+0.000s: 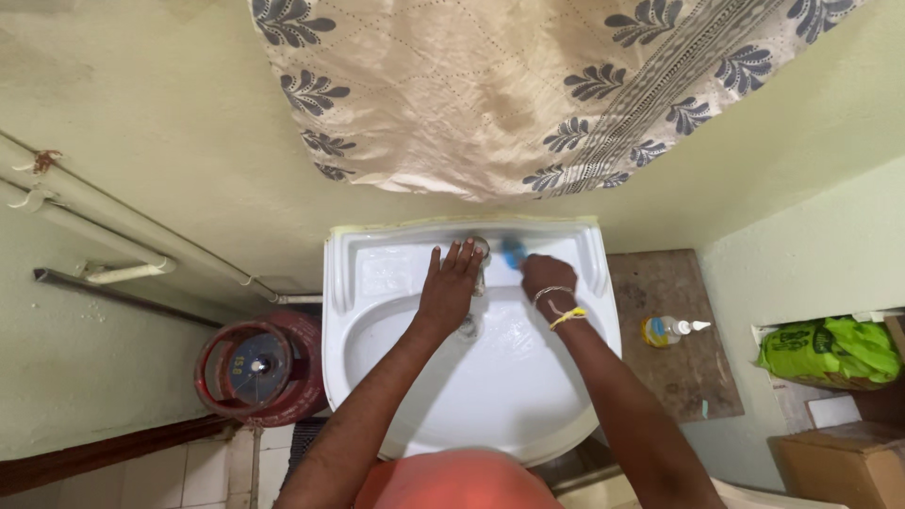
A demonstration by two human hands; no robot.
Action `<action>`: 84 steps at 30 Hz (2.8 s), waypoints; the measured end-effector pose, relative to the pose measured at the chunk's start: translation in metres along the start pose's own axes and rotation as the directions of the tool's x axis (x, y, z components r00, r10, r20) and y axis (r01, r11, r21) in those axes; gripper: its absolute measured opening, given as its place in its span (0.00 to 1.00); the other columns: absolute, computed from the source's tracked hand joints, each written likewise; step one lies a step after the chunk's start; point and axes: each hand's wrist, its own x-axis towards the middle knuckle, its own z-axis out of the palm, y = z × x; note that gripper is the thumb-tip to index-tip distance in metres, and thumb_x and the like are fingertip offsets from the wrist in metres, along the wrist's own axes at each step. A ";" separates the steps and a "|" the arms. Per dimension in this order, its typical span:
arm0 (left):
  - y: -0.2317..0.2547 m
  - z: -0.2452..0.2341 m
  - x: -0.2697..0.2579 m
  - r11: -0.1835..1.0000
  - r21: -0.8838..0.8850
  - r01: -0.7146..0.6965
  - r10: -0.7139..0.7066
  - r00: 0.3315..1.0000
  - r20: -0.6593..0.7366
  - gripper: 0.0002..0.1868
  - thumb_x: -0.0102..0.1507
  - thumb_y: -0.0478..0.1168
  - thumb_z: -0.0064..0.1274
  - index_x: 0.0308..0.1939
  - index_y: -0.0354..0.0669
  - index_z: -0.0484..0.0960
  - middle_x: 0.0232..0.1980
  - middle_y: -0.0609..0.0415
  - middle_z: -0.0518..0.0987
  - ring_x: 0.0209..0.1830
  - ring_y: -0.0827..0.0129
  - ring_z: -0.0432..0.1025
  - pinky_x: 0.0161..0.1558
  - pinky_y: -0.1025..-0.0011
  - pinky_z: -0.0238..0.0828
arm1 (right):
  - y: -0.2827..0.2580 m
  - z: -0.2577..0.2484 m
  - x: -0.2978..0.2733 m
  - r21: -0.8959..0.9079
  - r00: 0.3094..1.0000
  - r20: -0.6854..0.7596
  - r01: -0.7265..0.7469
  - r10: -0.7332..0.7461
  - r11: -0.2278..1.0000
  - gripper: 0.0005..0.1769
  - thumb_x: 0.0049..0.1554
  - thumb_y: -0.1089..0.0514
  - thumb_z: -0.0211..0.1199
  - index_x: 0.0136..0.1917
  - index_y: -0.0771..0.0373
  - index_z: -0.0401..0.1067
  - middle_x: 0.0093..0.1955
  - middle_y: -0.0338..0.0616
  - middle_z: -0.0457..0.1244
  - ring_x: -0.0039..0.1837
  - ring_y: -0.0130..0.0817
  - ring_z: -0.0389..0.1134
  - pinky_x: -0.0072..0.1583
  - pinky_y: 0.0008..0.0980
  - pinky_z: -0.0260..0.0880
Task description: The person scrubs a white bathroom sink using a blue sponge while water runs from the faucet. They repeatedly scrub the basin, faucet, and surrounding surfaces, then rinse the sponge under the running water.
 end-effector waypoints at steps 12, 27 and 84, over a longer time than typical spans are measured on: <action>-0.003 -0.005 0.005 0.999 -0.030 0.012 -0.013 1.000 -0.010 0.34 0.62 0.29 0.44 0.74 0.40 0.64 0.80 0.44 0.58 0.80 0.49 0.51 0.76 0.41 0.39 | -0.037 -0.011 -0.033 0.262 0.995 0.064 0.058 -0.077 0.963 0.24 0.64 0.42 0.51 0.44 0.60 0.79 0.45 0.54 0.71 0.50 0.54 0.72 0.53 0.50 0.71; 0.066 0.005 -0.091 -0.195 -0.905 0.378 -0.439 0.791 0.425 0.17 0.70 0.44 0.53 0.42 0.30 0.86 0.35 0.54 0.83 0.33 0.74 0.72 0.39 0.71 0.69 | -0.086 0.027 -0.162 0.841 0.943 -0.325 0.250 0.077 0.481 0.12 0.65 0.61 0.53 0.59 0.62 0.55 0.40 0.52 0.67 0.41 0.47 0.73 0.43 0.41 0.71; -0.084 0.042 -0.037 0.876 0.186 0.445 -0.464 0.883 0.073 0.04 0.60 0.35 0.54 0.31 0.44 0.85 0.36 0.43 0.85 0.35 0.55 0.81 0.33 0.60 0.77 | -0.061 -0.035 -0.057 0.383 0.892 -0.297 0.437 -0.340 0.813 0.09 0.50 0.62 0.68 0.46 0.58 0.79 0.72 0.42 0.62 0.51 0.50 0.70 0.59 0.45 0.69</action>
